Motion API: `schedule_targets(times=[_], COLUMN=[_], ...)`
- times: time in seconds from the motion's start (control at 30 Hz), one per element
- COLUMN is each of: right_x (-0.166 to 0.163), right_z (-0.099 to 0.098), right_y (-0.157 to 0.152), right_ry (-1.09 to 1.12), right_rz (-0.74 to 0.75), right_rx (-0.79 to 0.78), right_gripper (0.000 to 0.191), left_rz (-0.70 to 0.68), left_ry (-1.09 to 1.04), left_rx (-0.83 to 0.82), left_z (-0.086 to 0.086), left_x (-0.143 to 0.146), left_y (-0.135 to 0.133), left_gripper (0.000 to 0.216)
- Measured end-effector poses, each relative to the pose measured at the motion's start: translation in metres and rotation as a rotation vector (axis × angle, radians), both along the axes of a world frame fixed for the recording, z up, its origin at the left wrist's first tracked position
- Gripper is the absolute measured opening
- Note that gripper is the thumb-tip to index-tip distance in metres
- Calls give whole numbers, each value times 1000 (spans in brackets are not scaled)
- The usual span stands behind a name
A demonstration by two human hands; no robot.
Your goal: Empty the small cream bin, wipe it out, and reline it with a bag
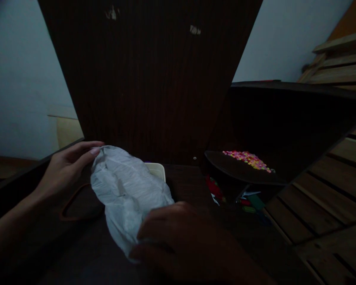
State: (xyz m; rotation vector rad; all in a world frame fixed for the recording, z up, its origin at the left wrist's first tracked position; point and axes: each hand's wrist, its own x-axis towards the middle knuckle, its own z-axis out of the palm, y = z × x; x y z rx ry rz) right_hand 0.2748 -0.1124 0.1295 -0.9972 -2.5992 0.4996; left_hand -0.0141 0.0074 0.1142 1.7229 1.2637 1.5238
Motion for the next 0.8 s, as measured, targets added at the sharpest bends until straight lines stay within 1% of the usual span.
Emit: schedule_targets(times=[0.07,0.13,0.17,0.23,0.27,0.33,0.37,0.4,0.43,0.5,0.53,0.63,0.7,0.8], right_x=[-6,-12,-15,-21,-23,-25,-25,-25,-24,-19,-14,3,17,32], right_z=[0,-2,-4,-6,-6,-6,-6,-7,-7,-7,-8,-8,-10,-16], right_y=[8,19,25,37,43,52,56,60,63,69,73,86,97,114], right_ry=[98,176,193,193,190,210,223,233,239,264,293,415,454,389], right_rz=[-77,-184,-247,-361,-400,-413,-403,-394,-389,-415,-445,-560,-621,-720], right_rx=[38,142,200,264,257,184,140,110,96,116,140,217,260,284], right_gripper=[19,10,9,30,41,57,56,48,36,13,10,13,15,15], left_rz=[-31,-79,-111,-199,-245,-317,-342,-361,-374,-386,-386,-352,-316,-269], left_ry=[-34,-66,-80,-100,-107,-113,-111,-104,-91,-60,-50,-26,25,119], left_rx=[54,129,171,250,284,345,365,380,386,377,368,335,290,227], left_z=[2,4,5,8,10,14,16,17,18,17,16,10,3,-10], left_x=[8,16,19,25,27,32,34,35,36,34,33,23,16,7], left_y=[1,2,3,6,8,12,13,15,17,21,23,30,34,40], left_gripper=[52,61,64,69,71,75,77,78,78,78,78,79,81,77])
